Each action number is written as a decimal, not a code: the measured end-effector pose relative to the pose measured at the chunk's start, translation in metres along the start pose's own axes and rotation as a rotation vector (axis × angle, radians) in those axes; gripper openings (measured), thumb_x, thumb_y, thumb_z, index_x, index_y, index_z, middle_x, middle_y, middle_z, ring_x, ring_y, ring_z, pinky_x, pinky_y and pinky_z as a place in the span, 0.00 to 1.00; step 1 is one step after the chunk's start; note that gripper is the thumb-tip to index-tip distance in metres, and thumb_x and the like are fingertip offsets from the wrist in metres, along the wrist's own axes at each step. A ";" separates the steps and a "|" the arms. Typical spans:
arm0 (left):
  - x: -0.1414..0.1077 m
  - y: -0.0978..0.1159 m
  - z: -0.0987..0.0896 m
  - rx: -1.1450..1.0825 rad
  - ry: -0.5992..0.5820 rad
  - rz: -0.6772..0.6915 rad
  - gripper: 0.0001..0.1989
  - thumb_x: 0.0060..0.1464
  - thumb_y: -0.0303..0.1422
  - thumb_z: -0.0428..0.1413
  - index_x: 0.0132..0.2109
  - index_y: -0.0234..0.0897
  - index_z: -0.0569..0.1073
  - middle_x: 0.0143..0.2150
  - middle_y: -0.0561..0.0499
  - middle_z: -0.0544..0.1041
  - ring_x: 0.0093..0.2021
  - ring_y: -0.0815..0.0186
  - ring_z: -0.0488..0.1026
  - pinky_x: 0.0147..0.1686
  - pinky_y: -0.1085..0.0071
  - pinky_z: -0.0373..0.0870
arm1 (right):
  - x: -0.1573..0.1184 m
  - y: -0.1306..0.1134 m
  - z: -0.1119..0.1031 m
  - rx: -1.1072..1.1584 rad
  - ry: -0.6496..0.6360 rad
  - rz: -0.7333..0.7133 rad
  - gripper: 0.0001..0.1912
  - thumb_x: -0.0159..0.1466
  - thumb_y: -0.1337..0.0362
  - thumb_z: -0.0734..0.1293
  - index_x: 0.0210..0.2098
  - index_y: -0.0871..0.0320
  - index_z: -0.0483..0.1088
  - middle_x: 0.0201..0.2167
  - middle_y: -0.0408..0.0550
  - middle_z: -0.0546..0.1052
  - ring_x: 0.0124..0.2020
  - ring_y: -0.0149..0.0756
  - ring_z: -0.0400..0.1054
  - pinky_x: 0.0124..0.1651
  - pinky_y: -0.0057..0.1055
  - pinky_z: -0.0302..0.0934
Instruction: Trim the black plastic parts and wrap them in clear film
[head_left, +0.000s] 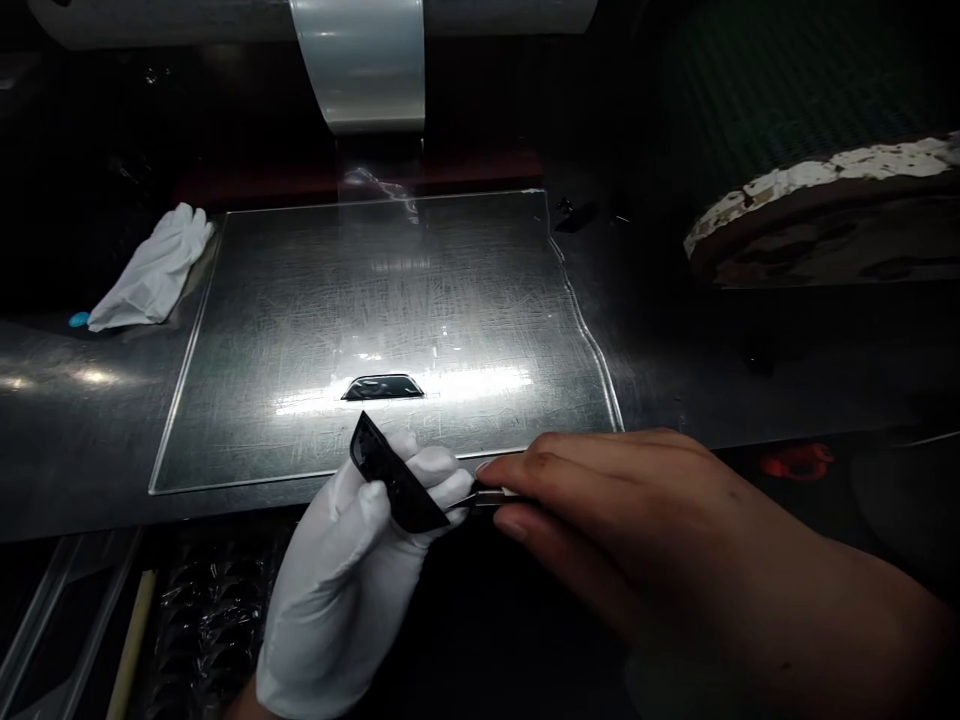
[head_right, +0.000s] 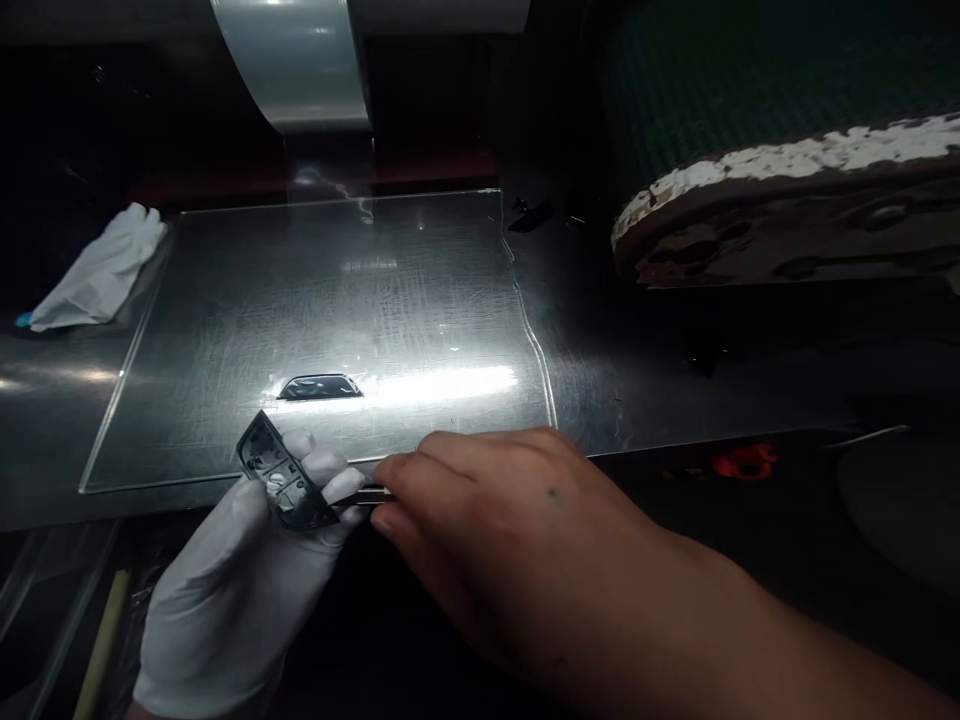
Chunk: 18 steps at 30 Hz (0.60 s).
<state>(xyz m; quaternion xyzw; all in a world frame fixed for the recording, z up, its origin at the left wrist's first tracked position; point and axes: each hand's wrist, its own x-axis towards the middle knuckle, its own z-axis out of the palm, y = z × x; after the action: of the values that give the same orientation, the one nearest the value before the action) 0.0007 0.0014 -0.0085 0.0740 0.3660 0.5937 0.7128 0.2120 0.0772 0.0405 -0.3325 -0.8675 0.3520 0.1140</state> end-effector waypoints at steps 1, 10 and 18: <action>0.000 0.000 0.000 -0.004 0.005 0.008 0.11 0.67 0.34 0.57 0.51 0.38 0.81 0.48 0.47 0.85 0.51 0.59 0.83 0.57 0.65 0.78 | 0.000 -0.002 0.001 -0.015 -0.010 0.005 0.10 0.77 0.61 0.63 0.54 0.48 0.73 0.36 0.37 0.80 0.31 0.29 0.74 0.35 0.30 0.64; -0.003 0.006 0.003 0.076 -0.015 0.074 0.09 0.66 0.31 0.60 0.50 0.39 0.83 0.46 0.51 0.87 0.48 0.64 0.84 0.55 0.74 0.78 | 0.011 -0.007 0.005 -0.186 -0.045 -0.001 0.13 0.78 0.58 0.60 0.51 0.47 0.76 0.36 0.38 0.81 0.30 0.32 0.75 0.32 0.32 0.60; -0.001 0.009 0.004 0.166 0.000 0.089 0.09 0.66 0.31 0.60 0.50 0.40 0.83 0.47 0.48 0.87 0.49 0.62 0.84 0.54 0.72 0.79 | 0.011 -0.008 0.007 -0.251 -0.033 -0.014 0.13 0.78 0.59 0.60 0.49 0.48 0.77 0.36 0.41 0.82 0.29 0.34 0.75 0.32 0.33 0.59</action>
<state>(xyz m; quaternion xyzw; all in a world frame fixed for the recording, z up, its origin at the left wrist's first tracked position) -0.0044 0.0042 0.0000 0.1491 0.4101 0.5925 0.6771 0.1965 0.0762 0.0405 -0.3323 -0.9087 0.2455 0.0597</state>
